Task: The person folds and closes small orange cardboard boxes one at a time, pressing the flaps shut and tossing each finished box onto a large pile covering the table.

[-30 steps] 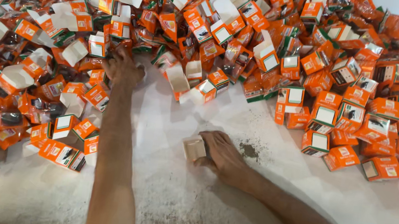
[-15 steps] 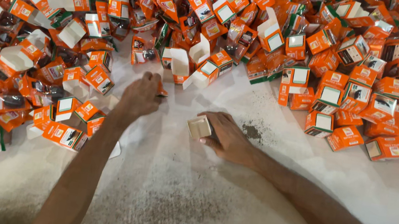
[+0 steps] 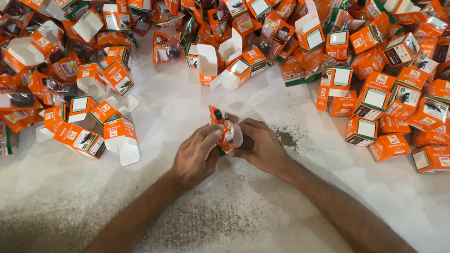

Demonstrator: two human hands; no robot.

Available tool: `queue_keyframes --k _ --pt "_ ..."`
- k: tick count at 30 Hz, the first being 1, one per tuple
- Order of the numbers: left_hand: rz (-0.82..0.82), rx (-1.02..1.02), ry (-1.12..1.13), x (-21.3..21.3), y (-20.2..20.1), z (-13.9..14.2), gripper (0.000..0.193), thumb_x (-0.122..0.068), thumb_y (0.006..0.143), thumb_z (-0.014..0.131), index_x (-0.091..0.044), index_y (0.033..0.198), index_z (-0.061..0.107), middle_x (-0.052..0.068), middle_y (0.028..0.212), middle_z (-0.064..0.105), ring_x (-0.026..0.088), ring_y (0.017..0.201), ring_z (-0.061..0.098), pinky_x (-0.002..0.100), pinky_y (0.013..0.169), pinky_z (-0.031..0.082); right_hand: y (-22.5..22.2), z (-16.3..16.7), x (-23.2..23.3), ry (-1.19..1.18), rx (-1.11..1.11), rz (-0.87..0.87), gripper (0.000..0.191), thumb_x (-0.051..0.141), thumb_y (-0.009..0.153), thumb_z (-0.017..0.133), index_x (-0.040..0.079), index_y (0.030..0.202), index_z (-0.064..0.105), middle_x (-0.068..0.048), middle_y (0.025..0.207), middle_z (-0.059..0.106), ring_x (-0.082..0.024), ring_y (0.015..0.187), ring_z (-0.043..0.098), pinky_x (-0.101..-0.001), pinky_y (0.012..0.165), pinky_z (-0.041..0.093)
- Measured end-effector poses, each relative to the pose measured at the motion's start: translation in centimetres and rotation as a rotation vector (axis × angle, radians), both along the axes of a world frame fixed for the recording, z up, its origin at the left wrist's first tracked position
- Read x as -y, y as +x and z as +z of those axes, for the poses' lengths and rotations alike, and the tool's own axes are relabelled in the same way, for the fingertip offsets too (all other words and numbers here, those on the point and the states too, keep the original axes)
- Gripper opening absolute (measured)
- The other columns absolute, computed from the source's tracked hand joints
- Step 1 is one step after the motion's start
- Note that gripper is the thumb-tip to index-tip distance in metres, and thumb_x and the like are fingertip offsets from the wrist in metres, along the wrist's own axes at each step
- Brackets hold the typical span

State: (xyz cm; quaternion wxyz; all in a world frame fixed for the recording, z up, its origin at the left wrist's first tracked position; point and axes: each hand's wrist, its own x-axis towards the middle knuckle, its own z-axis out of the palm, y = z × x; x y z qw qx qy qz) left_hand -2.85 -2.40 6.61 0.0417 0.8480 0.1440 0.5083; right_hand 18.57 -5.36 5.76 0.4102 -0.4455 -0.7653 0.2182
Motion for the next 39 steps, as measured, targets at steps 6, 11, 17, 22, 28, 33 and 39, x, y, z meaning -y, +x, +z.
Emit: queue_keyframes --k 6,11,17,22,28,33,39 --pt "-0.069 0.023 0.143 -0.1 -0.3 -0.4 0.05 0.018 0.08 0.074 0.004 0.125 0.059 0.021 0.125 0.063 0.04 0.113 0.07 0.044 0.094 0.063 -0.1 -0.3 0.1 0.072 0.041 -0.035 0.052 0.021 0.071 0.088 0.005 0.116 0.068 -0.012 0.113 0.069 -0.035 0.108 0.066 -0.0449 0.095 0.051" --pt "0.064 -0.231 -0.03 -0.1 -0.2 -0.4 0.058 -0.005 0.077 0.077 0.004 0.132 0.062 0.019 0.123 0.062 0.044 0.127 0.055 0.062 0.108 0.045 0.0 -1.2 -0.2 0.094 0.125 -0.075 0.058 0.024 0.071 0.088 -0.001 0.118 0.065 -0.017 0.118 0.067 -0.039 0.112 0.062 -0.0467 0.098 0.048" --pt "0.242 -0.28 -0.194 0.4 0.9 -0.3 0.026 -0.017 0.087 0.072 -0.01 0.112 0.072 0.026 0.15 0.038 0.055 0.146 0.024 0.074 0.117 0.014 -0.3 -1.1 0.3 0.081 0.13 -0.076 0.06 0.022 0.074 0.087 -0.001 0.124 0.061 -0.018 0.123 0.063 -0.039 0.118 0.058 -0.0478 0.101 0.046" --pt "0.348 -0.285 -0.319 -0.9 2.8 -0.4 0.015 -0.012 0.085 0.075 -0.007 0.099 0.077 0.031 0.161 0.026 0.058 0.148 0.016 0.074 0.113 0.013 -0.3 -0.4 0.5 0.065 0.09 -0.044 0.064 0.019 0.073 0.085 0.003 0.13 0.06 -0.015 0.121 0.065 -0.037 0.115 0.061 -0.0463 0.099 0.047" --pt "0.359 0.016 -1.098 -0.5 2.8 -1.3 0.06 -0.014 0.088 0.078 -0.002 0.137 0.044 0.024 0.135 0.052 0.029 0.102 0.063 0.036 0.088 0.055 -0.2 -0.6 0.2 0.069 0.152 -0.083 0.061 0.023 0.078 0.087 0.004 0.129 0.06 -0.015 0.121 0.064 -0.039 0.114 0.061 -0.0479 0.097 0.048" --pt "0.087 0.099 -1.13 -2.9 3.0 -2.5 0.02 -0.01 0.091 0.071 0.003 0.106 0.067 0.011 0.092 0.074 0.011 0.077 0.067 0.027 0.067 0.055 -0.5 -1.3 0.9 -0.032 0.0 -0.174 0.073 0.024 0.079 0.086 0.001 0.137 0.048 -0.015 0.124 0.065 -0.041 0.113 0.063 -0.0488 0.093 0.05" --pt "-0.078 0.14 -1.194 -3.0 2.8 -2.5 0.028 -0.006 0.089 0.062 0.002 0.116 0.066 0.006 0.092 0.073 0.009 0.079 0.067 0.027 0.068 0.057 -0.4 -1.3 1.1 0.228 0.149 -0.121 0.051 0.021 0.084 0.082 0.007 0.128 0.06 -0.014 0.129 0.069 -0.037 0.116 0.067 -0.0474 0.097 0.053"
